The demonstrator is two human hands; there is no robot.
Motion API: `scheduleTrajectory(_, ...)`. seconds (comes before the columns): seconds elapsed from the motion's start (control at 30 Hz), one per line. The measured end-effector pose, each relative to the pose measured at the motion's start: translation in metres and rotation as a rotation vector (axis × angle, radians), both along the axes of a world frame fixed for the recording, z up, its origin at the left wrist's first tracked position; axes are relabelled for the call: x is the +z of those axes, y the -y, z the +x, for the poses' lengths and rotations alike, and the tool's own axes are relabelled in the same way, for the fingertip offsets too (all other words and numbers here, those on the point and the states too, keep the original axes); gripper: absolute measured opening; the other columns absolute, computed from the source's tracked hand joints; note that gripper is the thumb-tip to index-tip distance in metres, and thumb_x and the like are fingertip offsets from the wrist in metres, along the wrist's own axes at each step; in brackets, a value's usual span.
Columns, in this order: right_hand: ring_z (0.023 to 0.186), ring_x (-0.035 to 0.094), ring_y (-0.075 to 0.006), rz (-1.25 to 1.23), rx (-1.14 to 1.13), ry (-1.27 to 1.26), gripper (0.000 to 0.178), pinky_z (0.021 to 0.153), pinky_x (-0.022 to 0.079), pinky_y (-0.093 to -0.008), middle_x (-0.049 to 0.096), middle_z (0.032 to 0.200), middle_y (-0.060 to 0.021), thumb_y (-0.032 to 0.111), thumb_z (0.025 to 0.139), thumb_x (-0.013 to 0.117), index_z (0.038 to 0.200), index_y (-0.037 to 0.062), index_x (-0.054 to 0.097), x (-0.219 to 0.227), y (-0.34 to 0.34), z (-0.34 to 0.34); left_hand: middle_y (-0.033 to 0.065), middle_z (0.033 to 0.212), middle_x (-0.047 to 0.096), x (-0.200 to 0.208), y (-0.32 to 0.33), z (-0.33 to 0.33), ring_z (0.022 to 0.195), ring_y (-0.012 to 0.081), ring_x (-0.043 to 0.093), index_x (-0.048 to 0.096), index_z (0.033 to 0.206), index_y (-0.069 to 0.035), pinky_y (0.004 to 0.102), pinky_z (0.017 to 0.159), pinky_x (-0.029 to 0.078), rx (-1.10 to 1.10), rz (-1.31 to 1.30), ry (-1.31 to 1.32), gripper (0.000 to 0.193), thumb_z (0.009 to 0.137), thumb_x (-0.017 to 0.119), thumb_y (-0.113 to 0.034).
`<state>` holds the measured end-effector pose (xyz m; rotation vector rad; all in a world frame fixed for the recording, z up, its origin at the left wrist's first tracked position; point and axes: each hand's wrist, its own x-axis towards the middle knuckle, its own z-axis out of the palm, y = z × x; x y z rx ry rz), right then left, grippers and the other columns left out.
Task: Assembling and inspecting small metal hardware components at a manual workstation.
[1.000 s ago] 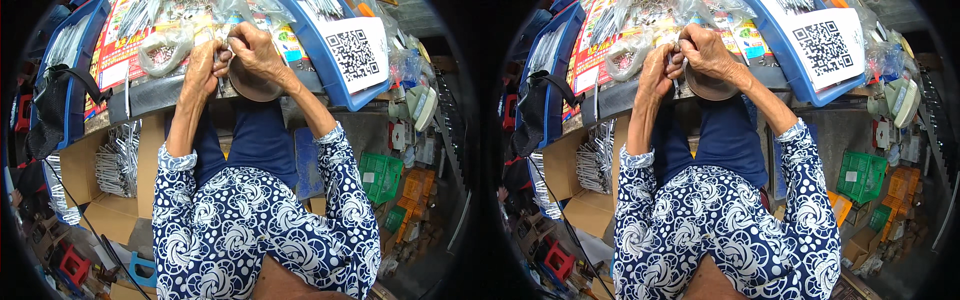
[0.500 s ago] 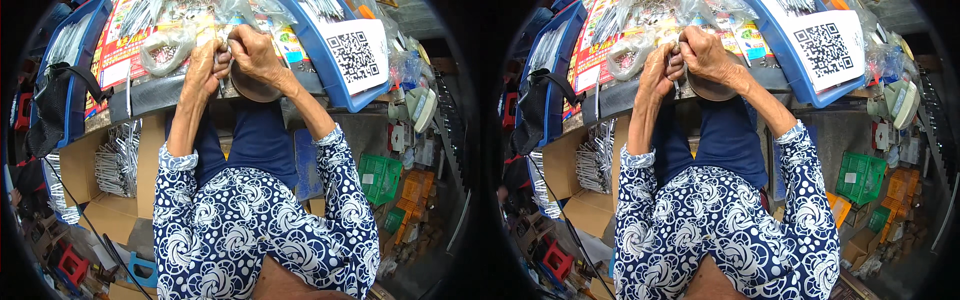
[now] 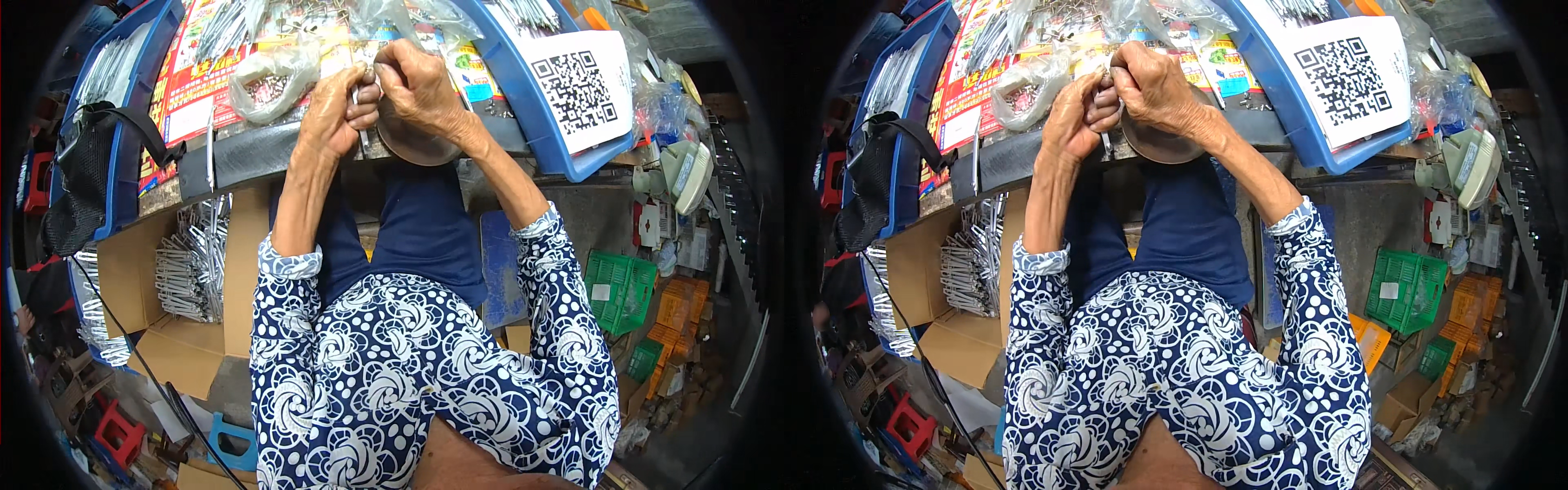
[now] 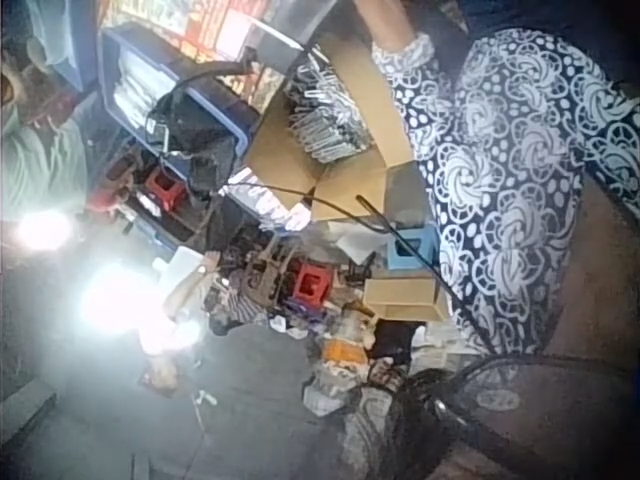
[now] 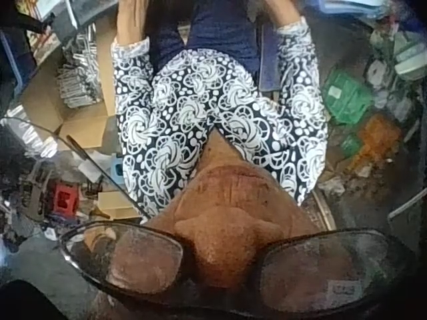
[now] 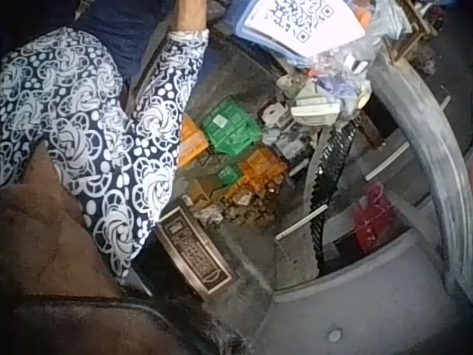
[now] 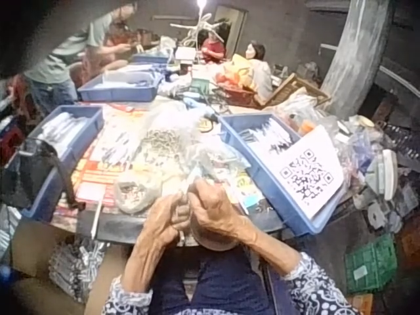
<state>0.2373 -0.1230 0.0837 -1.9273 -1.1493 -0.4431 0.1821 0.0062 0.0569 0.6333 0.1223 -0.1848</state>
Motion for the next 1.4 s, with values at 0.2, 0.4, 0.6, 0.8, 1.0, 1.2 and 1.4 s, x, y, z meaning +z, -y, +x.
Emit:
scheduleTrajectory(0.2, 0.056, 0.055, -0.0192, -0.006, 0.034, -0.028, 0.005, 0.052, 0.043, -0.0283, 0.055, 0.064, -0.0112, 0.003, 0.074, 0.052, 0.078, -0.0009, 0.050, 0.002, 0.002, -0.002, 0.0010, 0.054, 0.039, -0.003, -0.002, -0.001, 0.037, 0.0042, 0.024, 0.047, 0.072, -0.004, 0.0164, 0.034, 0.020, -0.033, -0.039, 0.035, 0.019, 0.083, 0.046, -0.020)
scheduleTrajectory(0.4, 0.061, 0.053, -0.0109, -0.019, 0.057, -0.254, 0.012, 0.056, 0.043, -0.0234, 0.057, 0.068, -0.0083, 0.006, 0.077, 0.052, 0.085, -0.0033, 0.054, 0.007, 0.005, -0.004, 0.0014, 0.055, 0.040, -0.002, 0.000, -0.002, 0.038, 0.0045, 0.025, 0.048, 0.072, -0.004, 0.0165, 0.034, 0.021, 0.020, 0.040, 0.055, 0.022, 0.082, 0.048, -0.023)
scheduleTrajectory(0.6, 0.067, 0.053, -0.0075, -0.032, 0.072, -0.420, 0.014, 0.061, 0.044, -0.0205, 0.058, 0.071, -0.0059, 0.007, 0.078, 0.052, 0.088, -0.0028, 0.055, 0.004, 0.007, 0.000, 0.0018, 0.055, 0.042, -0.002, 0.001, -0.003, 0.038, 0.0048, 0.027, 0.049, 0.072, -0.004, 0.0165, 0.033, 0.021, 0.026, 0.110, 0.029, 0.022, 0.082, 0.048, -0.023)
scheduleTrajectory(0.8, 0.063, 0.051, -0.0059, -0.036, 0.075, -0.410, 0.014, 0.057, 0.043, -0.0199, 0.057, 0.069, -0.0037, 0.009, 0.078, 0.053, 0.084, -0.0029, 0.055, 0.003, 0.007, 0.001, 0.0015, 0.054, 0.042, -0.001, 0.002, -0.003, 0.038, 0.0049, 0.029, 0.049, 0.073, -0.003, 0.0165, 0.033, 0.021, 0.022, 0.125, 0.000, 0.022, 0.082, 0.048, -0.022)
scheduleTrajectory(1.0, 0.058, 0.047, -0.0049, -0.012, 0.035, -0.401, 0.012, 0.053, 0.041, -0.0202, 0.053, 0.063, -0.0013, 0.009, 0.077, 0.053, 0.078, -0.0029, 0.054, 0.006, 0.008, -0.002, 0.0030, 0.054, 0.046, 0.006, 0.007, -0.002, 0.037, 0.0049, 0.030, 0.049, 0.074, -0.002, 0.0169, 0.032, 0.021, 0.074, 0.161, -0.014, 0.020, 0.083, 0.047, -0.020)
scheduleTrajectory(1.2, 0.057, 0.045, -0.0042, -0.014, 0.009, -0.410, 0.012, 0.051, 0.039, -0.0192, 0.051, 0.062, -0.0002, 0.010, 0.076, 0.054, 0.076, -0.0022, 0.054, 0.006, 0.008, 0.000, 0.0048, 0.057, 0.051, 0.010, 0.007, -0.006, 0.038, 0.0048, 0.030, 0.049, 0.081, 0.000, 0.0174, 0.034, 0.023, 0.182, 0.234, 0.069, 0.017, 0.082, 0.046, -0.016)
scheduleTrajectory(1.4, 0.058, 0.045, -0.0039, -0.002, 0.013, -0.477, 0.012, 0.052, 0.039, -0.0187, 0.051, 0.062, 0.0005, 0.010, 0.075, 0.054, 0.075, -0.0023, 0.055, 0.003, 0.007, 0.002, 0.0045, 0.063, 0.055, 0.010, 0.010, -0.009, 0.045, 0.0038, 0.040, 0.052, 0.086, 0.002, 0.0165, 0.039, 0.029, 0.283, 0.464, 0.144, 0.014, 0.079, 0.051, -0.010)
